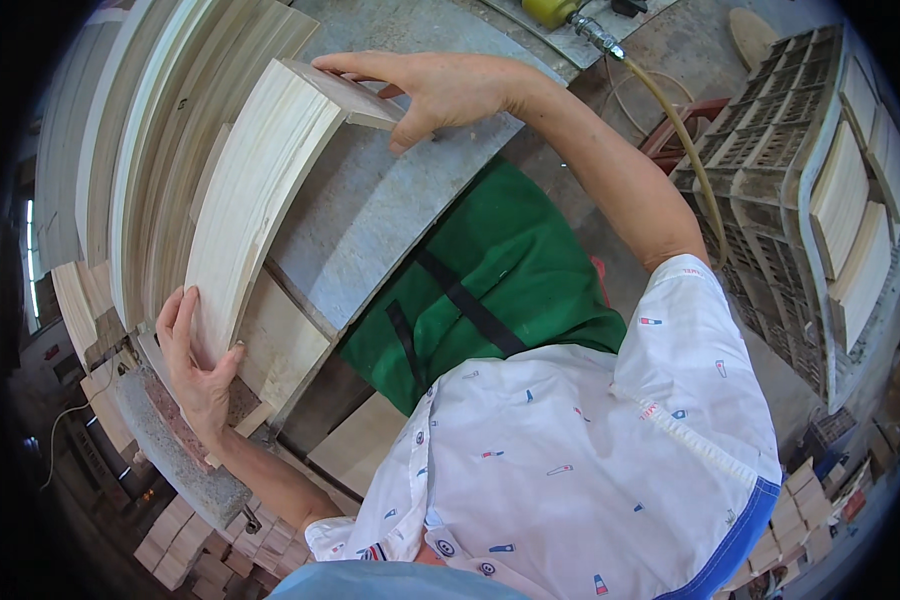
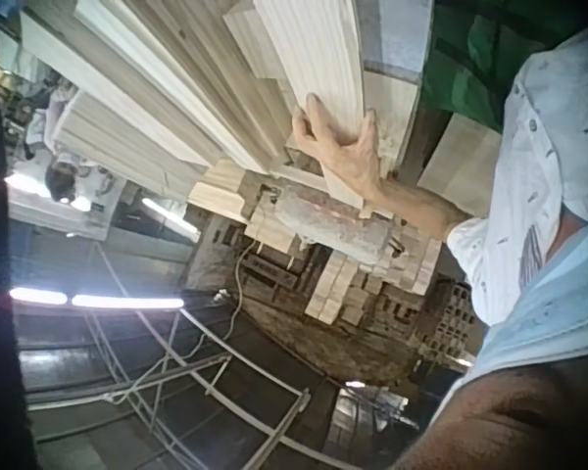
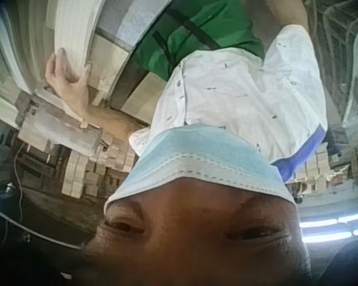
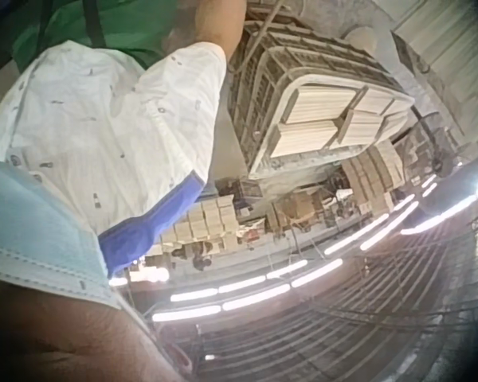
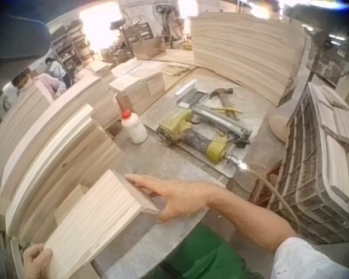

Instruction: Assembling wooden frame parts using a pneumatic nail gun and wood glue.

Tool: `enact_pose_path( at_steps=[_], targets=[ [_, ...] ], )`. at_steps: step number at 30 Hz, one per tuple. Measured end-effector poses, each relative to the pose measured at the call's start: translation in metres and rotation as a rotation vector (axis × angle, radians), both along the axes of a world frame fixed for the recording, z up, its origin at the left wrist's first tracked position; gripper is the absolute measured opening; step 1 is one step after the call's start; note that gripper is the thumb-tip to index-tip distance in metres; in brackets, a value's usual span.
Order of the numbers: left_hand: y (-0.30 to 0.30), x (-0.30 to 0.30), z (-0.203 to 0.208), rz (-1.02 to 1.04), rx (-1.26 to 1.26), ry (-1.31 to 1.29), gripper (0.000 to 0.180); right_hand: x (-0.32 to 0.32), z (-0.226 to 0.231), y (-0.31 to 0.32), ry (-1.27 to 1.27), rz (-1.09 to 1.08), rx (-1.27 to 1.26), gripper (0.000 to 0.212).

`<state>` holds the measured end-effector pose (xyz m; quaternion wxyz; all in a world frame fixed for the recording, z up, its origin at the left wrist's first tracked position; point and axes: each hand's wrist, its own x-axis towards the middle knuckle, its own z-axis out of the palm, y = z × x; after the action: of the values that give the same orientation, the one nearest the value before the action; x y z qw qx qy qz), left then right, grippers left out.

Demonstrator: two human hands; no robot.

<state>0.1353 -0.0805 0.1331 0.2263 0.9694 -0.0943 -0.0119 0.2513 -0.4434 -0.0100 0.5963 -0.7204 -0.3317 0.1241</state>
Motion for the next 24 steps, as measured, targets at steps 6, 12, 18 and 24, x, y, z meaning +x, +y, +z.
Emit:
enact_pose_path(
  at_steps=[6, 12, 18, 24],
  targets=[
    [-0.002, 0.001, 0.004, -0.022, 0.032, 0.019, 0.089, 0.000, -0.002, -0.002, 0.001, -0.007, -0.003, 0.103],
    [-0.028, 0.010, 0.027, -0.139, 0.220, 0.013, 0.105, -0.001, -0.001, -0.002, 0.046, -0.012, -0.017, 0.102],
    [-0.122, 0.070, 0.016, -0.392, 0.094, -0.140, 0.086, -0.003, -0.003, -0.004, 0.022, -0.008, 0.014, 0.101],
    [-0.163, 0.093, -0.008, -0.561, 0.090, -0.174, 0.057, -0.006, 0.007, 0.000, 0.035, -0.035, -0.027, 0.101]
  ],
)
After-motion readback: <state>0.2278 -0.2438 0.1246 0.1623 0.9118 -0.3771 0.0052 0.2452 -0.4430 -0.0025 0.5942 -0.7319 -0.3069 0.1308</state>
